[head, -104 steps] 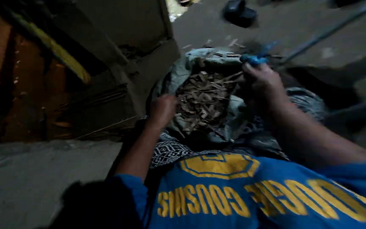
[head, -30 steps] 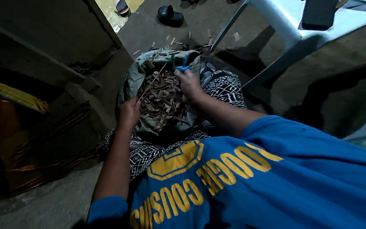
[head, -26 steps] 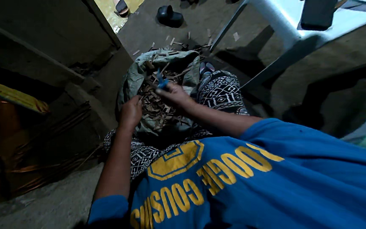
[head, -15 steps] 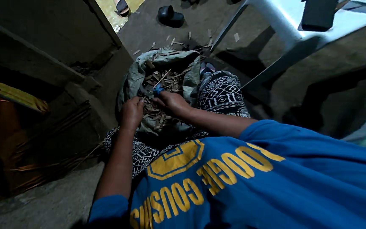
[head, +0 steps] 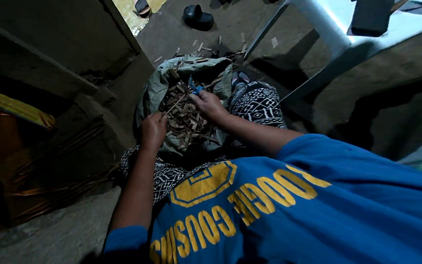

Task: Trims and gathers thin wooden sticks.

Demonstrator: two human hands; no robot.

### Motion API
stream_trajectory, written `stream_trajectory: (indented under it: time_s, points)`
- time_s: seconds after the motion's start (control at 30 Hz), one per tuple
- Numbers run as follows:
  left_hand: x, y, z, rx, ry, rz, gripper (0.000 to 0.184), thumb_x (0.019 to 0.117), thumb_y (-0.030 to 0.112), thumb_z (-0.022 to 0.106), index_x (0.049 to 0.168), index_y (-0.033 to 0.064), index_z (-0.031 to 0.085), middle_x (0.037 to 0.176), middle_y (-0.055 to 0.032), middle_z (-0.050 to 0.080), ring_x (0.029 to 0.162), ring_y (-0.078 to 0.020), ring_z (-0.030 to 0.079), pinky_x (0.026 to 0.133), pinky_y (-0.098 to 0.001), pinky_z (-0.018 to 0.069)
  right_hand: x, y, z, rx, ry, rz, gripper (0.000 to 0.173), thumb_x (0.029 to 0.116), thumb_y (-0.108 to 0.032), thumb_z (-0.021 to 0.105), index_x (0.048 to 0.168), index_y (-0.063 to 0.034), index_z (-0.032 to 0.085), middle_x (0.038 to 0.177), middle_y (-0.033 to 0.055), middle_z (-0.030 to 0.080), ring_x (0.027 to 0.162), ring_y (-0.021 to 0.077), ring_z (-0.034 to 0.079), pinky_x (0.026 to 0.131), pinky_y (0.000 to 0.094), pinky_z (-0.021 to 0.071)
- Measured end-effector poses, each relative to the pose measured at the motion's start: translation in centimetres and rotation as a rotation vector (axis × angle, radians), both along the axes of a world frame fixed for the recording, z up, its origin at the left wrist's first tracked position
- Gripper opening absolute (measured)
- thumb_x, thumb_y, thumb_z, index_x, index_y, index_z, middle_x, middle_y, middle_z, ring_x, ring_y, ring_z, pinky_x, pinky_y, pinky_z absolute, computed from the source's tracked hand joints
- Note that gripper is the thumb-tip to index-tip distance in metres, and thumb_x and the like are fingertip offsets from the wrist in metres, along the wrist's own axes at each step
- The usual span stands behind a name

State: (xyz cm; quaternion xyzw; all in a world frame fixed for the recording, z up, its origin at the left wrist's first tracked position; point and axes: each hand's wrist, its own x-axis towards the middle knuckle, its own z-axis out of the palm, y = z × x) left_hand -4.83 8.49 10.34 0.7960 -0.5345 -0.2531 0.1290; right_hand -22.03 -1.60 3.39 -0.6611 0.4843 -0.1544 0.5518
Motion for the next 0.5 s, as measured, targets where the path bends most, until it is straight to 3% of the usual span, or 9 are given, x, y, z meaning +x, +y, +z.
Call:
stream_trajectory:
  time_s: [0.2,0.33,0.4,0.5]
  points:
    - [-0.7,-0.5,0.2,0.027,-0.016,-0.012,0.030,0.1074,0.013,0.053,0.125,-0.0035,0.070,0.124,-0.0220,0.069,0.118,-0.0352,0.066,0.105,-0.0530,0.0487,1.0,2.9,1.4,-0.021,-0.075,0.251,0.040,0.1116,-0.032,0.044,0.121,0.0025,0.062,0.095,0.0186,0.065,0.082,0.0280,0.064,0.079,0.0486,0.0525]
    - [0.1,0.5,0.2,0.028,-0.080,-0.012,0.029,0.1079,0.016,0.054,0.124,-0.0011,0.071,0.122,-0.0206,0.071,0.115,-0.0350,0.068,0.102,-0.0526,0.0504,-0.8,-1.5,-1.0,0.090,0.062,-0.097,0.047,0.1125,-0.036,0.040,0.123,0.0053,0.060,0.099,0.0227,0.063,0.085,0.0327,0.062,0.081,0.0531,0.0506]
    - [0.4,0.7,0.3,0.045,-0.119,-0.014,0.030,0.1081,0.016,0.054,0.125,-0.0005,0.071,0.122,-0.0219,0.070,0.114,-0.0370,0.068,0.101,-0.0552,0.0508,-1.5,-2.1,-2.2,0.062,0.010,-0.274,0.045,0.1119,-0.035,0.041,0.120,0.0051,0.059,0.092,0.0175,0.060,0.077,0.0268,0.058,0.076,0.0478,0.0498]
    - [0.0,0.3,0.0,0.145,-0.209,-0.069,0.031,0.1087,0.019,0.052,0.128,0.0035,0.071,0.125,-0.0217,0.069,0.116,-0.0400,0.067,0.099,-0.0590,0.0510,-1.1,0.0,-0.4,-0.014,-0.135,-0.189,0.041,0.1099,-0.032,0.047,0.132,0.0012,0.055,0.096,0.0132,0.065,0.079,0.0186,0.061,0.077,0.0404,0.0535]
